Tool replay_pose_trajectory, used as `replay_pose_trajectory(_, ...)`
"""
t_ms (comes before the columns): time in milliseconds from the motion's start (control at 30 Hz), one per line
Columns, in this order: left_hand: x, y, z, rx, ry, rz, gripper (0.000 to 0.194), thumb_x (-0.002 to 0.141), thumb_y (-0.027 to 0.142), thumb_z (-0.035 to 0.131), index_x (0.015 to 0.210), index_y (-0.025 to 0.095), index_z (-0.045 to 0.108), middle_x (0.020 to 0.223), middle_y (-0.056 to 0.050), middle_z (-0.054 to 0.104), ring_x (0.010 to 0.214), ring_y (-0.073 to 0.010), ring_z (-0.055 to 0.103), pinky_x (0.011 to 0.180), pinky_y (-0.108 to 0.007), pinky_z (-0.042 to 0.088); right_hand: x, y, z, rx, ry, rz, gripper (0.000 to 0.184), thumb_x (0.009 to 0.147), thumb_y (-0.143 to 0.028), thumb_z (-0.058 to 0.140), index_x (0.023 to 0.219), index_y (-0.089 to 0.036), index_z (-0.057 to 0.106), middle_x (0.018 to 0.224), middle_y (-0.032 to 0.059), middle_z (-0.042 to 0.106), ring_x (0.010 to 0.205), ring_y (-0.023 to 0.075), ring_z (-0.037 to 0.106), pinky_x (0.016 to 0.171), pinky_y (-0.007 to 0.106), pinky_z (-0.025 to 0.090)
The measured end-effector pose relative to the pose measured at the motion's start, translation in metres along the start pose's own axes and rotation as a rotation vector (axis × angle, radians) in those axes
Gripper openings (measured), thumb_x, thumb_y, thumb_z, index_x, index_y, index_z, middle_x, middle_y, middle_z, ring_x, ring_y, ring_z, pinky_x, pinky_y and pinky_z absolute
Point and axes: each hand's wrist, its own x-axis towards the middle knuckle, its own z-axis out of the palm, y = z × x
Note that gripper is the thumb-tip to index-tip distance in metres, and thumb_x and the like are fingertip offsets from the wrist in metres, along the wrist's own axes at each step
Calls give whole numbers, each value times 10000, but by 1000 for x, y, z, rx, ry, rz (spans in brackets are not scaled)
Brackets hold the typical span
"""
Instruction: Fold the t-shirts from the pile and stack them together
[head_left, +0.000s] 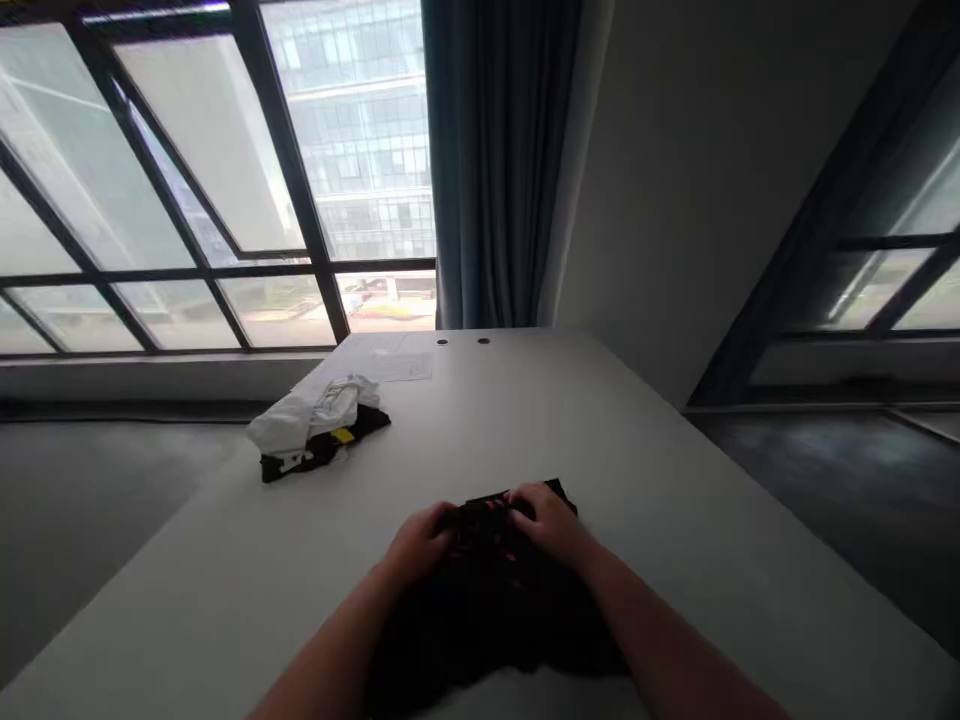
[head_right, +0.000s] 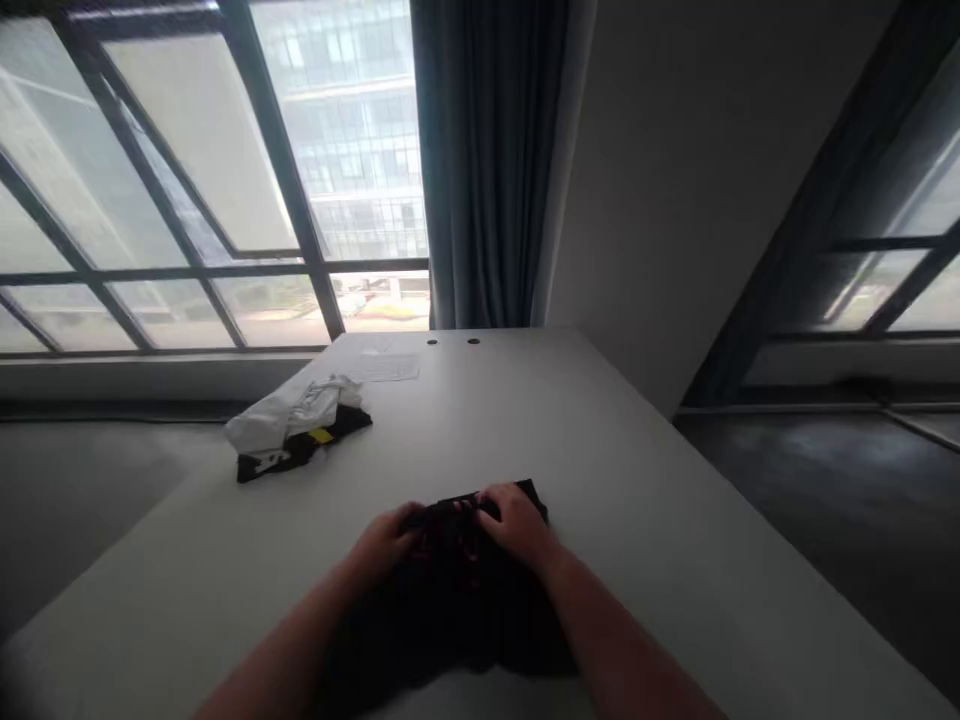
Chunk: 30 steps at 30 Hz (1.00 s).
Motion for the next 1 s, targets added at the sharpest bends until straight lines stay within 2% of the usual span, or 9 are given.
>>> replay_pose_trajectory(467,1,9,-6,-1,-13,18,292,916,313,574,1170,242,700,1104,-48,784,1024,-241,710,893,-327,500,-1,-5,-2,25,4,4,114,866,-227,638,966,-211,689,1092,84,735,1090,265,627,1001,404,460)
replay_pose_trajectory(567,1,10,-6,3,-15,17,293,917,314,572,1171,246,701,1106,-47,784,1028,-241,708,887,-323,497,-1,-4,-3,29,-1,1,121,887,-263,650,988,-210,694,1103,86,732,1096,267,625,1003,407,459)
replay_pose_trajectory(733,1,8,-5,-2,-9,13,294,917,313,575,1172,243,704,1122,-53,782,1039,-244,707,897,-328,498,-2,-3,-6,26,-26,-6,234,882,-384,720,1043,-214,708,1130,96,728,1110,284,624,998,417,467)
replay_pose_trajectory(1000,0,8,-6,-23,-7,34,280,924,318,571,1158,244,706,1103,-51,783,1020,-238,709,881,-325,505,0,0,-2,-33,-52,-48,374,860,-371,746,1200,-215,728,1215,100,730,1173,292,614,1057,437,441)
